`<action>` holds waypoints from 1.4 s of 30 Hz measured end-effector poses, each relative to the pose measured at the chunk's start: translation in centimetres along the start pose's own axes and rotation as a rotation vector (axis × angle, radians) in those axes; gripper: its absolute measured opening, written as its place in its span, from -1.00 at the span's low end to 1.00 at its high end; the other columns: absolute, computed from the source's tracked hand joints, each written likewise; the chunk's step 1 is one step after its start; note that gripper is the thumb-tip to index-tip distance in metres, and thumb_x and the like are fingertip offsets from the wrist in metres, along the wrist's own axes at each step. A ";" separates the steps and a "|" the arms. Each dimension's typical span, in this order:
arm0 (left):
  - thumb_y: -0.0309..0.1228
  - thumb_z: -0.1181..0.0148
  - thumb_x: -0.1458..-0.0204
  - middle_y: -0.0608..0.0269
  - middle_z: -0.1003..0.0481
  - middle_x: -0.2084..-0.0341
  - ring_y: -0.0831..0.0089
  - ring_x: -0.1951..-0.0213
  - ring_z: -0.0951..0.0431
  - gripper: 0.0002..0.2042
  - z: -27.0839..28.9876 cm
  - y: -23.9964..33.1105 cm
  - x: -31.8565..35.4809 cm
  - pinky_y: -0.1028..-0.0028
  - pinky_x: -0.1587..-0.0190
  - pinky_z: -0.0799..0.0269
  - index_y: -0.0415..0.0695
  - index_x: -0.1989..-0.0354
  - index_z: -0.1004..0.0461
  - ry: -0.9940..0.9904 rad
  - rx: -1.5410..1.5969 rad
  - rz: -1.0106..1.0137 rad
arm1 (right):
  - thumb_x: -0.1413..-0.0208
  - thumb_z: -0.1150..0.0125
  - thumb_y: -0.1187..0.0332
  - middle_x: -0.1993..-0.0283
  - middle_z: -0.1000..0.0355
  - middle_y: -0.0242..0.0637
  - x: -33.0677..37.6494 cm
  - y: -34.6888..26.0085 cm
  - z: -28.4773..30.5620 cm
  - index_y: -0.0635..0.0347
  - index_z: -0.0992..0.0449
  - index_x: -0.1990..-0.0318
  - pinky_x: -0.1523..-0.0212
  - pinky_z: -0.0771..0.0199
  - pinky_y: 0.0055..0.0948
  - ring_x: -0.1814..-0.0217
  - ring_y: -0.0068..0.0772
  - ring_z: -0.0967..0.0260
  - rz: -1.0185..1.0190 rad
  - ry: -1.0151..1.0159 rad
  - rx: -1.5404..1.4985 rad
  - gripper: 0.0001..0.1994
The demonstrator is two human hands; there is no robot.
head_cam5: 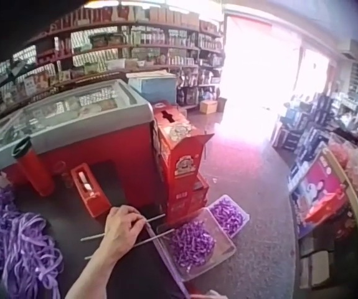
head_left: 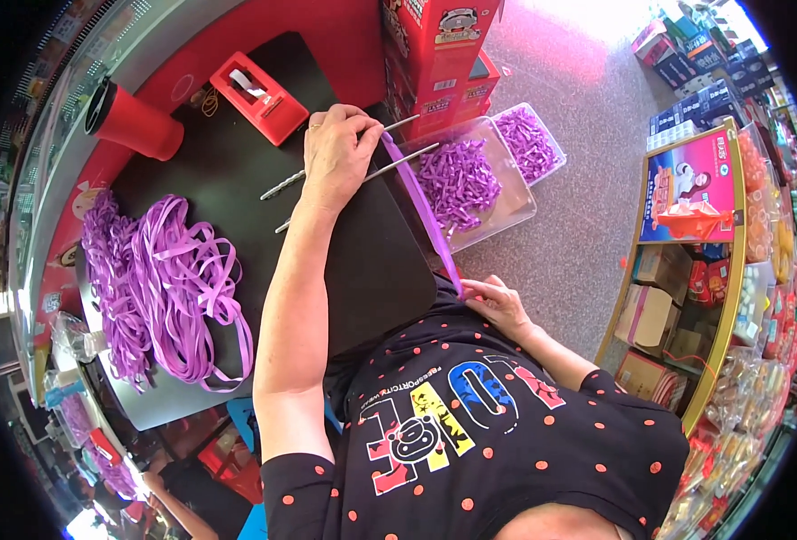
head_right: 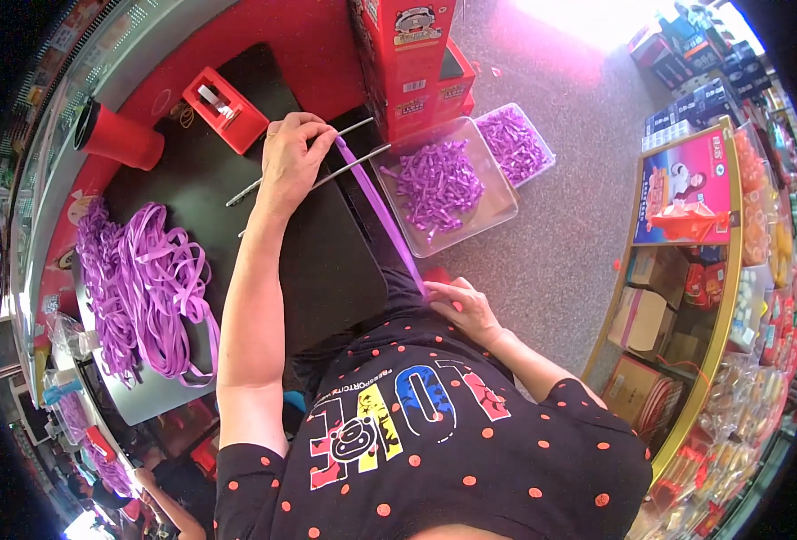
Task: Wrapping purple ribbons around metal rods to create loops and placing them into a plastic container.
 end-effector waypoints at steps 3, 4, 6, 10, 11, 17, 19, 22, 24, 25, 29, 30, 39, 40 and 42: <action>-0.31 -0.18 0.02 0.32 -0.48 0.24 0.20 0.11 -0.37 -0.85 -0.1 -0.3 0.1 0.29 0.04 -0.27 -0.08 0.40 -0.61 -0.001 -0.024 0.002 | 0.05 -0.28 0.42 0.33 -0.52 -0.35 1.3 -2.0 1.2 0.06 -0.52 0.03 0.20 -0.42 -0.42 0.31 -0.31 -0.35 0.006 0.069 0.020 -0.65; -0.31 -0.17 0.01 0.33 -0.48 0.23 0.20 0.11 -0.37 -0.85 -0.2 -0.3 0.0 0.28 0.04 -0.27 -0.08 0.40 -0.61 -0.007 -0.035 0.004 | 0.08 -0.31 0.43 0.35 -0.53 -0.38 1.8 -2.6 1.6 0.06 -0.55 0.08 0.24 -0.41 -0.43 0.34 -0.33 -0.35 0.141 0.079 0.136 -0.67; -0.30 -0.17 0.01 0.33 -0.48 0.23 0.20 0.11 -0.37 -0.84 -0.2 -0.4 0.0 0.28 0.04 -0.27 -0.08 0.39 -0.61 -0.014 -0.040 0.008 | 0.18 -0.38 0.48 0.38 -0.55 -0.42 2.7 -4.2 2.1 0.06 -0.59 0.22 0.33 -0.35 -0.47 0.43 -0.41 -0.34 0.392 0.180 0.234 -0.72; -0.29 -0.17 0.00 0.34 -0.48 0.22 0.20 0.11 -0.37 -0.83 -0.2 -0.3 -0.2 0.27 0.03 -0.27 -0.08 0.38 -0.61 -0.033 -0.051 0.016 | 0.21 -0.38 0.53 0.37 -0.56 -0.39 4.2 -7.4 3.8 0.10 -0.60 0.28 0.34 -0.32 -0.51 0.47 -0.47 -0.33 0.468 0.254 0.149 -0.75; -0.29 -0.17 0.00 0.34 -0.48 0.22 0.20 0.11 -0.37 -0.83 -0.2 -0.4 -0.1 0.27 0.03 -0.27 -0.08 0.38 -0.61 -0.030 -0.052 0.017 | 0.21 -0.38 0.53 0.37 -0.56 -0.39 4.2 -8.2 4.3 0.10 -0.60 0.28 0.34 -0.32 -0.51 0.47 -0.47 -0.33 0.472 0.253 0.150 -0.75; -0.29 -0.17 0.01 0.33 -0.48 0.23 0.20 0.10 -0.37 -0.83 -0.3 -0.4 -0.1 0.27 0.04 -0.27 -0.08 0.38 -0.61 -0.022 -0.051 0.012 | 0.13 -0.27 0.62 0.39 -0.56 -0.24 2.2 -14.0 7.6 0.18 -0.55 0.27 0.31 -0.24 -0.41 0.47 -0.40 -0.33 0.549 0.161 -0.430 -0.78; -0.29 -0.18 0.01 0.33 -0.48 0.24 0.20 0.11 -0.37 -0.83 -0.4 -0.4 0.0 0.28 0.04 -0.27 -0.09 0.38 -0.61 -0.017 -0.048 0.001 | 0.07 -0.24 0.56 0.40 -0.56 -0.15 0.2 -15.7 8.9 0.17 -0.54 0.22 0.31 -0.20 -0.37 0.49 -0.42 -0.35 0.678 0.105 -0.493 -0.79; -0.29 -0.19 0.02 0.33 -0.47 0.24 0.20 0.12 -0.37 -0.84 -0.1 -0.8 0.5 0.28 0.06 -0.27 -0.09 0.39 -0.61 -0.013 -0.041 0.025 | -0.01 -0.21 0.35 0.37 -0.57 -0.10 -4.5 -19.2 10.7 0.15 -0.54 0.14 0.30 -0.15 -0.41 0.46 -0.45 -0.38 0.884 0.047 -0.552 -0.75; -0.30 -0.20 0.03 0.34 -0.47 0.25 0.21 0.12 -0.36 -0.84 -0.3 -0.4 0.2 0.28 0.06 -0.27 -0.09 0.40 -0.61 0.000 -0.023 0.013 | -0.04 -0.19 0.27 0.31 -0.56 -0.09 -7.8 -21.7 12.0 0.23 -0.50 0.08 0.25 -0.17 -0.46 0.37 -0.40 -0.43 1.001 0.047 -0.554 -0.68; -0.30 -0.20 0.03 0.34 -0.47 0.25 0.22 0.12 -0.36 -0.85 -0.3 -0.5 0.2 0.28 0.07 -0.27 -0.09 0.41 -0.61 0.007 -0.013 0.012 | -0.09 -0.11 0.16 0.23 -0.53 -0.04 -9.6 -22.5 12.4 0.21 -0.43 -0.02 0.17 -0.17 -0.33 0.20 -0.26 -0.36 0.943 0.033 -0.517 -0.60; -0.30 -0.21 0.03 0.34 -0.46 0.26 0.23 0.12 -0.36 -0.85 -0.4 -0.3 -0.1 0.29 0.06 -0.26 -0.09 0.45 -0.60 0.000 0.027 0.024 | -0.26 0.17 0.09 0.03 -0.44 0.03 -19.4 -26.0 12.6 0.29 -0.16 -0.23 0.01 -0.19 -0.42 -0.11 -0.31 -0.27 0.774 0.039 -0.635 -0.48; -0.31 -0.20 0.03 0.34 -0.46 0.26 0.23 0.12 -0.36 -0.86 -0.2 -0.1 -0.1 0.29 0.06 -0.26 -0.09 0.46 -0.60 -0.001 0.033 0.015 | -0.30 0.23 0.09 0.02 -0.45 -0.01 -22.3 -26.7 12.7 0.25 -0.11 -0.27 0.08 -0.19 -0.53 -0.03 -0.45 -0.30 0.765 0.043 -0.683 -0.48; -0.45 -0.19 0.27 0.30 -0.46 0.26 0.23 0.09 -0.35 -0.83 0.5 0.3 0.1 0.30 0.03 -0.26 -0.12 0.44 -0.61 -0.015 0.055 0.046 | -0.30 0.31 -0.08 -0.02 -0.46 -0.13 -38.4 -18.7 6.9 0.17 -0.11 -0.29 0.24 -0.11 -0.62 0.27 -0.70 -0.20 0.370 -0.078 -0.720 -0.41; -0.44 -0.18 0.26 0.29 -0.46 0.24 0.22 0.09 -0.35 -0.83 0.5 0.2 0.1 0.31 0.01 -0.27 -0.13 0.43 -0.61 -0.026 0.041 0.069 | -0.29 0.33 -0.09 -0.03 -0.45 -0.11 -38.9 -17.6 6.2 0.16 -0.09 -0.30 0.22 -0.11 -0.62 0.25 -0.67 -0.21 0.325 -0.083 -0.725 -0.40; -0.44 -0.17 0.24 0.30 -0.46 0.22 0.22 0.08 -0.36 -0.83 0.3 0.0 0.1 0.32 -0.01 -0.27 -0.14 0.43 -0.60 -0.017 0.016 0.095 | -0.29 0.35 -0.10 -0.04 -0.44 -0.09 -39.6 -15.9 5.2 0.14 -0.08 -0.31 0.20 -0.12 -0.62 0.23 -0.65 -0.22 0.279 -0.089 -0.731 -0.39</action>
Point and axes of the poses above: each hand's wrist, its own x-axis away from the middle knuckle, its own z-axis out of the back of the hand, y = z × x, the point moved 3 cm from there along -x, towards the middle knuckle
